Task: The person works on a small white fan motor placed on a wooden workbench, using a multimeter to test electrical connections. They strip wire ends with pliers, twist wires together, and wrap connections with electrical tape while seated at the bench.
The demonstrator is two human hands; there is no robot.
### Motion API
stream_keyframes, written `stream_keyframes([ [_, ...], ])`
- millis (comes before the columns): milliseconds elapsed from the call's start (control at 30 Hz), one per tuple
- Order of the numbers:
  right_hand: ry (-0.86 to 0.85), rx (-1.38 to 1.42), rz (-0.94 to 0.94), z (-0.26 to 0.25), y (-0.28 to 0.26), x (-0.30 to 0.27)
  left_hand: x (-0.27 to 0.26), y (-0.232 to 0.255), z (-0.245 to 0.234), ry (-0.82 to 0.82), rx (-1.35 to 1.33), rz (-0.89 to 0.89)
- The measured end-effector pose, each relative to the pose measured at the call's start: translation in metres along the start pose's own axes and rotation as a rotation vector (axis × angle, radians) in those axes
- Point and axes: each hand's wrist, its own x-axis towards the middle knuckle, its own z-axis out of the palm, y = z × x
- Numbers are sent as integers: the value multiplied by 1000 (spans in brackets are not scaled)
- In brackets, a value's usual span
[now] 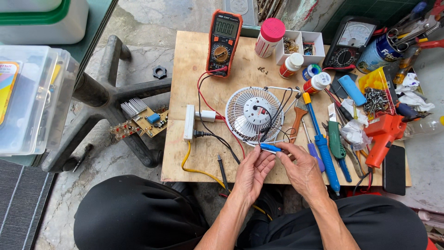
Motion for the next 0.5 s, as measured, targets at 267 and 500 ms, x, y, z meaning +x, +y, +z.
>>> stream_keyframes([
  [267, -25, 22, 42, 3, 2, 5, -8, 4, 8, 6, 34, -48],
  [500, -79, 46, 145, 13, 6, 14, 1, -1, -2, -2, 28, -63],
])
